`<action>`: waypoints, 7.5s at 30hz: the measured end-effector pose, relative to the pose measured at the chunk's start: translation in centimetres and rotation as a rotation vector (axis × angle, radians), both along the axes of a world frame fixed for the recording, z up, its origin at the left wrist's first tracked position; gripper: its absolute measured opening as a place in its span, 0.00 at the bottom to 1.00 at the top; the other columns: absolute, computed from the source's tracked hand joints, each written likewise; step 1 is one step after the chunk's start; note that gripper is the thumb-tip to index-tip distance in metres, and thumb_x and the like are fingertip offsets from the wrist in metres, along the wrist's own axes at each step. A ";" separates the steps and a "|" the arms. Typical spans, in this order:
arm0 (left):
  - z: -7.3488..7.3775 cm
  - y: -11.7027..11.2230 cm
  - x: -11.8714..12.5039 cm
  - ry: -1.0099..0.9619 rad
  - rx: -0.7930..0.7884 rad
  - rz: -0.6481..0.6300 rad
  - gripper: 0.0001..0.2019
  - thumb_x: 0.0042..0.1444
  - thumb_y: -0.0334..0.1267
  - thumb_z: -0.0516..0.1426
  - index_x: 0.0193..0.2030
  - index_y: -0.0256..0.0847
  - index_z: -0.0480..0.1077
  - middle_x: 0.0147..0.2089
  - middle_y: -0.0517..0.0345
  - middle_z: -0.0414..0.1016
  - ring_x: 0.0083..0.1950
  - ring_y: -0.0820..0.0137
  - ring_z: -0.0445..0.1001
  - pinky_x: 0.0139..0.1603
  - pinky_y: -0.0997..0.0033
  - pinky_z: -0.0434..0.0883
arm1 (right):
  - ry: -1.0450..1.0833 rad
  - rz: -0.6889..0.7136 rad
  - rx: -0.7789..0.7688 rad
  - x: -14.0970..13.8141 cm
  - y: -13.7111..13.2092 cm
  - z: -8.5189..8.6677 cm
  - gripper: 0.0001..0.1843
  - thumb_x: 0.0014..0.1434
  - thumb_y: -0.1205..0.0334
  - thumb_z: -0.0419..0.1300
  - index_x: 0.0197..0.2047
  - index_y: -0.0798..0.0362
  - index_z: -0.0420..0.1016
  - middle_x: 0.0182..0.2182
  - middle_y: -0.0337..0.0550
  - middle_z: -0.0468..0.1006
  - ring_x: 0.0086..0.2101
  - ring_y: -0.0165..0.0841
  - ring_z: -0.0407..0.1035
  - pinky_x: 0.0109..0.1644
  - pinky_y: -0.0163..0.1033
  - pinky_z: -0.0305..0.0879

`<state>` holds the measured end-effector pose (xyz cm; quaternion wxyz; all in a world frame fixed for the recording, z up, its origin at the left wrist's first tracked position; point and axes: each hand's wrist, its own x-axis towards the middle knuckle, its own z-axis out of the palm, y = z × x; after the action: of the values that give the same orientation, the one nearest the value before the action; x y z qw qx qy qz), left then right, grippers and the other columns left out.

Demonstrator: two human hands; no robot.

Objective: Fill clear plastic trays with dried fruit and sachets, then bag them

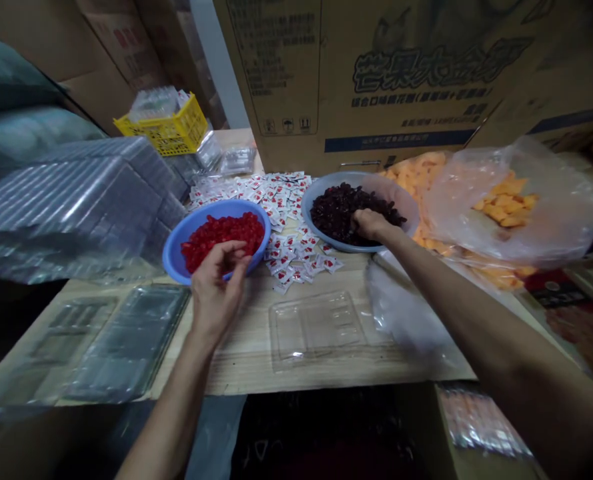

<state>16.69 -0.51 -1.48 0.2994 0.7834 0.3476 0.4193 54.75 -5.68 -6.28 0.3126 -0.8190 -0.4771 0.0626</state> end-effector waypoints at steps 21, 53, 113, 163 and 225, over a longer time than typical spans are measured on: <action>-3.5 -6.4 5.6 0.305 0.124 -0.388 0.11 0.67 0.36 0.52 0.45 0.40 0.76 0.44 0.50 0.76 0.48 0.65 0.73 0.52 0.64 0.70 | -0.161 0.339 0.037 -15.9 -14.5 -2.9 0.07 0.64 0.70 0.58 0.35 0.55 0.75 0.35 0.46 0.76 0.40 0.39 0.67 0.45 0.41 0.59; -1.7 8.6 -1.9 0.282 0.018 0.328 0.15 0.54 0.50 0.60 0.38 0.40 0.77 0.30 0.57 0.77 0.31 0.67 0.73 0.38 0.68 0.70 | 0.014 0.119 -0.454 -1.6 -1.4 1.6 0.09 0.65 0.59 0.64 0.39 0.58 0.76 0.37 0.40 0.78 0.35 0.31 0.74 0.43 0.42 0.73; -1.6 12.3 -2.2 0.754 -0.027 0.006 0.15 0.59 0.41 0.54 0.44 0.37 0.79 0.43 0.49 0.82 0.43 0.63 0.78 0.49 0.68 0.69 | 0.068 0.286 0.197 -21.2 -25.2 -3.7 0.15 0.67 0.62 0.56 0.55 0.39 0.74 0.50 0.42 0.78 0.51 0.47 0.71 0.57 0.60 0.63; -5.6 -1.3 4.8 0.660 0.199 -0.210 0.13 0.63 0.37 0.56 0.52 0.36 0.70 0.50 0.44 0.74 0.52 0.58 0.71 0.56 0.58 0.69 | 0.061 0.225 0.382 -19.2 -20.2 -1.0 0.11 0.66 0.69 0.59 0.50 0.49 0.76 0.46 0.46 0.78 0.49 0.42 0.69 0.52 0.52 0.64; -5.0 -9.6 -1.2 0.369 0.215 -0.199 0.13 0.66 0.43 0.51 0.54 0.47 0.68 0.53 0.52 0.74 0.53 0.59 0.74 0.57 0.53 0.72 | -0.213 -0.458 0.035 7.2 -24.2 10.4 0.10 0.62 0.67 0.57 0.40 0.58 0.80 0.43 0.54 0.81 0.45 0.42 0.73 0.52 0.46 0.65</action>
<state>15.46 -10.10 -6.46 0.1853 0.9047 0.2707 0.2719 61.98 -29.93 4.08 0.2805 -0.9022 -0.3105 -0.1046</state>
